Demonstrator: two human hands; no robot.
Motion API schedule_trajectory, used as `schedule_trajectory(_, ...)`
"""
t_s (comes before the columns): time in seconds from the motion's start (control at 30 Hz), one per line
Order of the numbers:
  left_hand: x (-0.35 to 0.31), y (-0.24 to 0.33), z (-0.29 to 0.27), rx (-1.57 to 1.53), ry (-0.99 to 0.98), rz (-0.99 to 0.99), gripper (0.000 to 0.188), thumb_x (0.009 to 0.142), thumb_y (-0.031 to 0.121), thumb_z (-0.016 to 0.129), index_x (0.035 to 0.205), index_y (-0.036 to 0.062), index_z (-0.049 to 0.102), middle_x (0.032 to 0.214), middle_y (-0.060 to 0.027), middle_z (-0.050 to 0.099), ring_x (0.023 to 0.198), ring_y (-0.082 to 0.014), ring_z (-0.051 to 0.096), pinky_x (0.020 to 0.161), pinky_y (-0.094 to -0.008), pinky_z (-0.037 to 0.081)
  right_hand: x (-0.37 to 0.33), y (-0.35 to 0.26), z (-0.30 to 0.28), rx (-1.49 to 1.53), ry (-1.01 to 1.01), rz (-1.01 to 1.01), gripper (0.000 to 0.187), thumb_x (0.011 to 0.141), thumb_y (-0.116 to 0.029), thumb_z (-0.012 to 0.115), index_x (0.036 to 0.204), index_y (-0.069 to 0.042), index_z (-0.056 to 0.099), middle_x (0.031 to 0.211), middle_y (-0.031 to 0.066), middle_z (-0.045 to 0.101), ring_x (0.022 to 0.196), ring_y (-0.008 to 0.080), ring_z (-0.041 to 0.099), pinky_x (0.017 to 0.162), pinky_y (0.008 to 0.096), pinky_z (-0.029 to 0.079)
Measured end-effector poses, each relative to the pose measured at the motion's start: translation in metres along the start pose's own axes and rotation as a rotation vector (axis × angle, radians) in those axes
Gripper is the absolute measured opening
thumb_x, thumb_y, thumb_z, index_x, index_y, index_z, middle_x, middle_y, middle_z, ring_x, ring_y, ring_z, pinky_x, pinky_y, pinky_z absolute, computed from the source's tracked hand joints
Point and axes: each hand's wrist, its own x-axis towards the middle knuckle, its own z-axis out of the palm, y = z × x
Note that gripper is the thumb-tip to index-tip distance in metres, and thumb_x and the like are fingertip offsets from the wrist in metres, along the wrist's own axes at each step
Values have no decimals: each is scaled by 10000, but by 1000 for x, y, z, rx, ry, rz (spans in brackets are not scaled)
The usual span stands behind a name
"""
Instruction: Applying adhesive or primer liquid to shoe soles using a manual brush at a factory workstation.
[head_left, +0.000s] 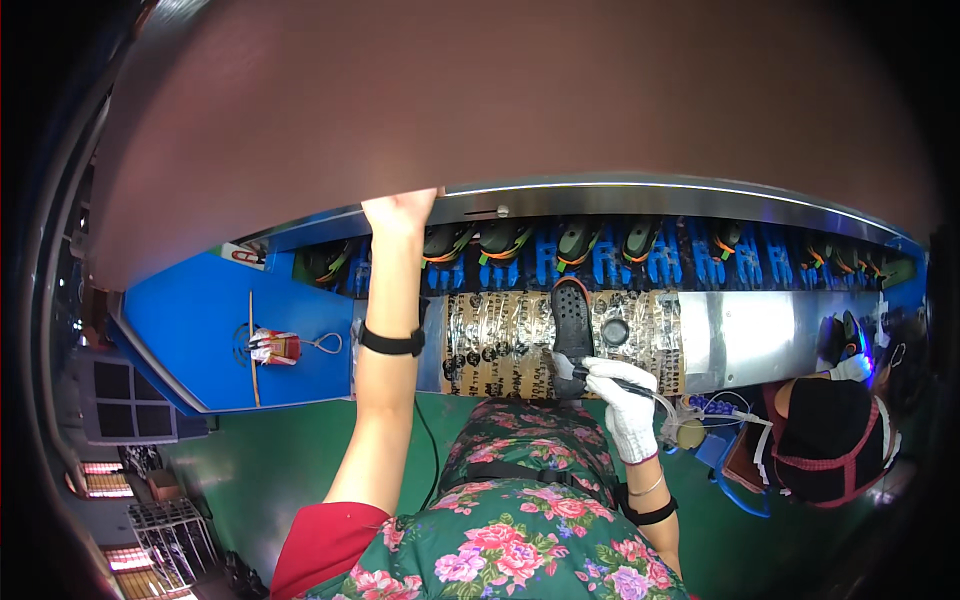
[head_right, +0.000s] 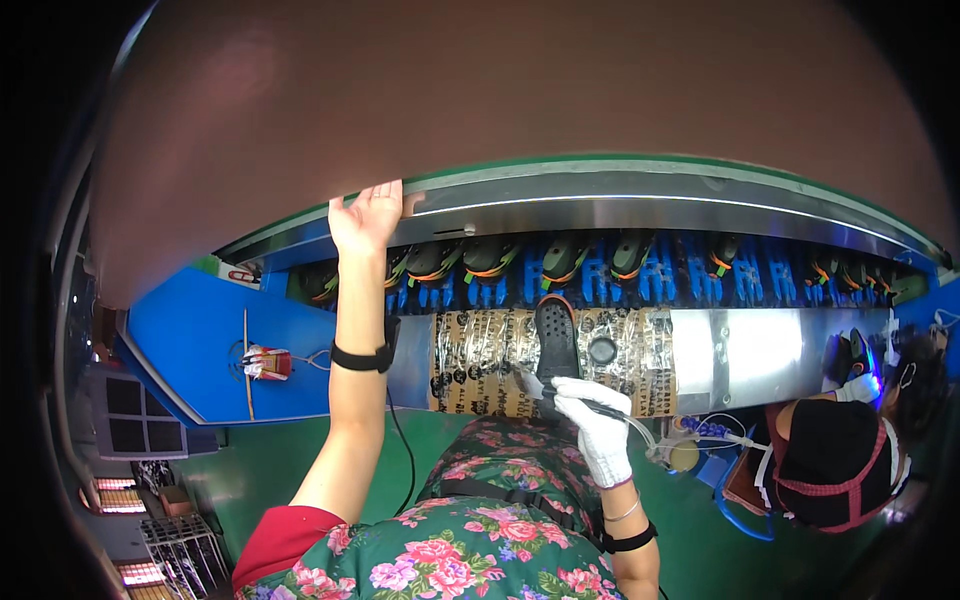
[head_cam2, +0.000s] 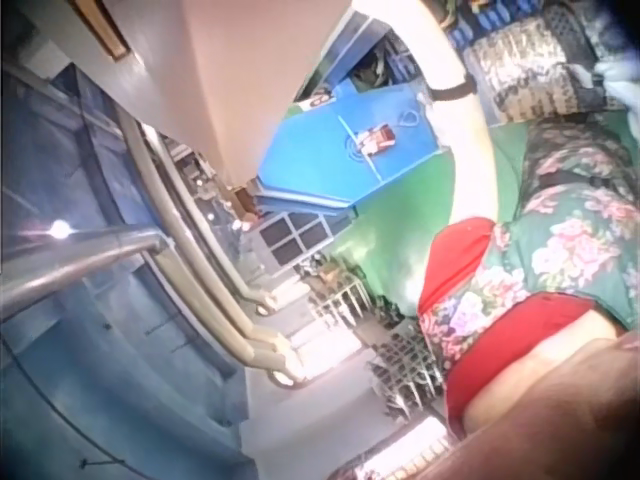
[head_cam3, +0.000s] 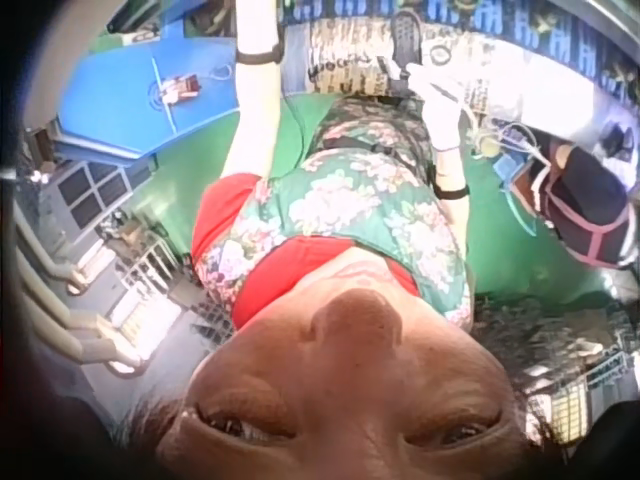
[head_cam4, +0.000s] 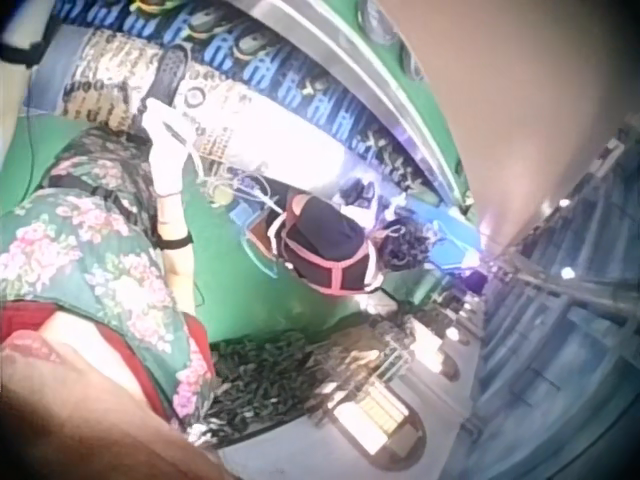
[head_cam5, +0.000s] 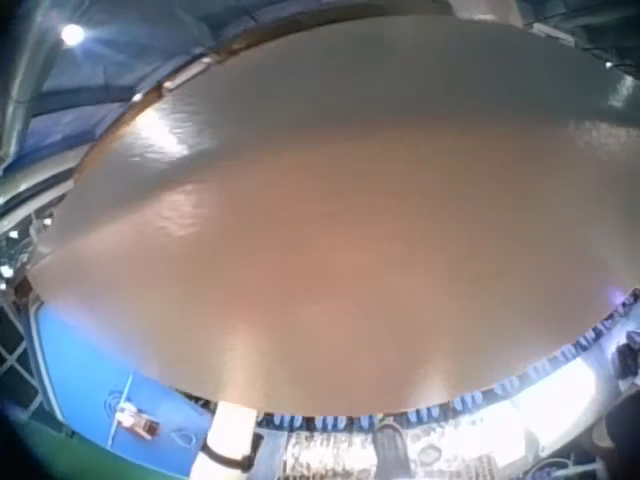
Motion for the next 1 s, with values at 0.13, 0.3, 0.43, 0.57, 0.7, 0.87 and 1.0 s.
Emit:
schedule_trajectory(0.13,-4,-63,17,439,-37,54,613,1036,441,539,1394,-50,455,1330,-198,533,1225,-322,541,1121,-514,445,-3,1,-9,29,56,-15,214,803,120,732,1008,71,767,1073,214,765,943,243,742,839,323,608)
schedule_trajectory(0.3,43,-132,27,1618,-240,68,485,951,322,725,1317,36,590,1227,-180,622,1152,-338,590,978,-493,546,-6,5,-10,135,116,25,220,822,116,727,1033,66,762,1086,221,762,936,238,743,833,321,608)
schedule_trajectory(0.43,54,-138,21,2119,-556,737,336,879,153,775,1180,51,667,1208,-136,637,979,-270,684,787,-367,587,-12,13,-13,173,145,20,215,828,113,724,1035,66,761,1082,212,764,919,235,743,820,317,608)
schedule_trajectory(0.57,-1,-100,22,1366,-327,192,196,990,123,677,1170,51,647,1253,-83,589,1093,-262,661,879,-402,607,-16,12,-22,193,201,-10,219,828,111,722,1040,70,759,1078,207,765,919,230,741,819,314,605)
schedule_trajectory(0.7,-66,-12,1,1168,-440,593,259,1024,70,576,1264,-23,550,1333,-137,544,1185,-238,590,989,-417,580,-20,0,-38,204,232,-32,227,834,113,708,1052,68,754,1084,201,764,947,230,737,859,317,594)
schedule_trajectory(0.87,-115,55,-5,1146,-54,909,292,1078,227,423,1285,43,515,1345,-162,594,1181,-242,613,1014,-428,532,-22,-41,-47,302,226,-110,238,838,112,694,1063,58,748,1102,199,759,959,237,731,870,331,582)
schedule_trajectory(1.0,-123,62,-36,1028,35,366,380,1083,310,471,1307,34,605,1151,-91,665,1042,-193,663,969,-383,539,-25,-77,-27,340,147,-185,244,819,110,701,1054,65,746,1112,208,755,938,241,736,846,329,596)
